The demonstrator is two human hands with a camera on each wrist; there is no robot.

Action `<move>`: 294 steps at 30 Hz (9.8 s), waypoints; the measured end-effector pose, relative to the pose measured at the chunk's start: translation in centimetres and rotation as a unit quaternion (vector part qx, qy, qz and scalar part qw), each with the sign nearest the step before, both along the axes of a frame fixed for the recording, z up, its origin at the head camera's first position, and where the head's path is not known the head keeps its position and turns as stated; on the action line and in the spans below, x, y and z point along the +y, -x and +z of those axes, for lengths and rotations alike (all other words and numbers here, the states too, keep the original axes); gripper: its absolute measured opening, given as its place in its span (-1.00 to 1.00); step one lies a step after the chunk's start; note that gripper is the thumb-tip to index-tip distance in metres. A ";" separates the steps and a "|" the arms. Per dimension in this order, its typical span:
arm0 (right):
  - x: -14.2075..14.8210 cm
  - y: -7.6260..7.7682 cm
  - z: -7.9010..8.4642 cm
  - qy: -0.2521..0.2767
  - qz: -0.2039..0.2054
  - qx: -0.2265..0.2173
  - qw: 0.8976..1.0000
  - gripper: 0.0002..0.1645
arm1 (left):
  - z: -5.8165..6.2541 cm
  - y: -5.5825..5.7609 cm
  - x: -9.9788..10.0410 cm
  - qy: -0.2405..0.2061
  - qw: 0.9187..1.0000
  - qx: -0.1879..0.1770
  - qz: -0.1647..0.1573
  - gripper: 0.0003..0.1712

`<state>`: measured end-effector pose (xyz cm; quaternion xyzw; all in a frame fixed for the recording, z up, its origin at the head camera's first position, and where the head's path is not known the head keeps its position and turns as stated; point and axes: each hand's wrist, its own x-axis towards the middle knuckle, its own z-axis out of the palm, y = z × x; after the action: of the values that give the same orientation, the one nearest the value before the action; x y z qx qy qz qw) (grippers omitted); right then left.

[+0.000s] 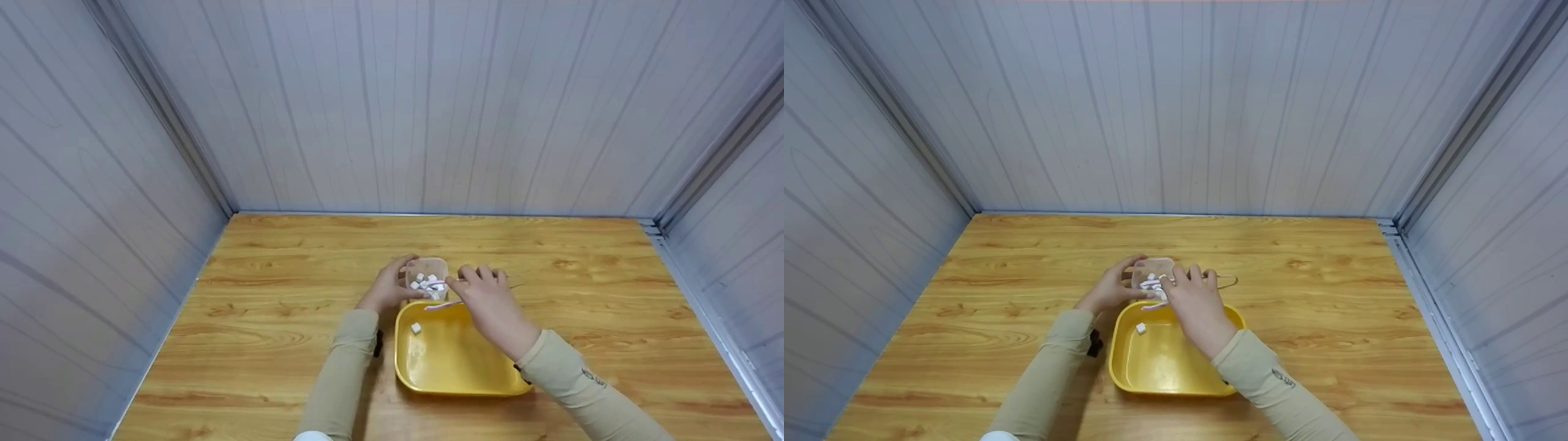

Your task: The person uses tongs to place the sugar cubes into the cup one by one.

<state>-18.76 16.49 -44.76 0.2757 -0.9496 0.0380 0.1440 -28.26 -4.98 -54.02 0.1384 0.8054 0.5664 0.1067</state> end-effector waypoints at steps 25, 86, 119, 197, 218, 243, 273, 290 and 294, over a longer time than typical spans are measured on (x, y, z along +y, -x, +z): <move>-1.5 -0.8 -1.0 -0.037 0.027 -0.027 0.999 -0.31 | -0.3 0.2 -0.1 -0.015 1.000 -0.012 -0.004 -0.08; -3.6 -0.3 -5.0 -0.150 0.079 0.049 0.984 -0.75 | -0.3 0.1 -0.2 0.001 1.000 -0.006 0.006 -0.06; -0.7 0.3 -2.0 -0.054 0.054 0.001 0.997 -0.65 | 0.0 0.0 -0.1 -0.021 1.000 -0.004 -0.002 -0.06; 0.4 4.7 -2.0 0.005 -0.055 -0.005 0.998 -0.51 | -0.4 0.1 -0.1 -0.003 1.000 -0.008 0.004 -0.05; 2.7 4.3 -1.7 0.030 -0.083 -0.008 0.996 -0.43 | -0.1 0.0 -0.1 -0.023 1.000 -0.015 -0.002 -0.04; 11.1 3.1 -5.6 0.086 -0.130 0.008 0.988 -0.34 | -0.3 0.0 -0.2 -0.012 1.000 -0.012 0.000 -0.04; 13.9 3.3 -10.1 0.094 -0.162 -0.100 0.977 -0.42 | -0.1 -0.2 0.0 -0.004 1.000 -0.009 -0.001 -0.05; 13.8 3.2 -10.6 0.088 -0.163 -0.128 0.974 -0.40 | -0.1 -0.2 -0.1 0.007 1.000 -0.008 0.004 -0.04; 13.7 3.0 -10.7 0.086 -0.160 -0.132 0.975 -0.22 | -0.2 -0.2 -0.1 0.009 1.000 -0.011 0.005 -0.04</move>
<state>-21.75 30.16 -55.51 0.0993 -0.9853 0.1317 0.0451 -28.02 -5.05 -54.24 0.1274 0.8096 0.5614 0.1144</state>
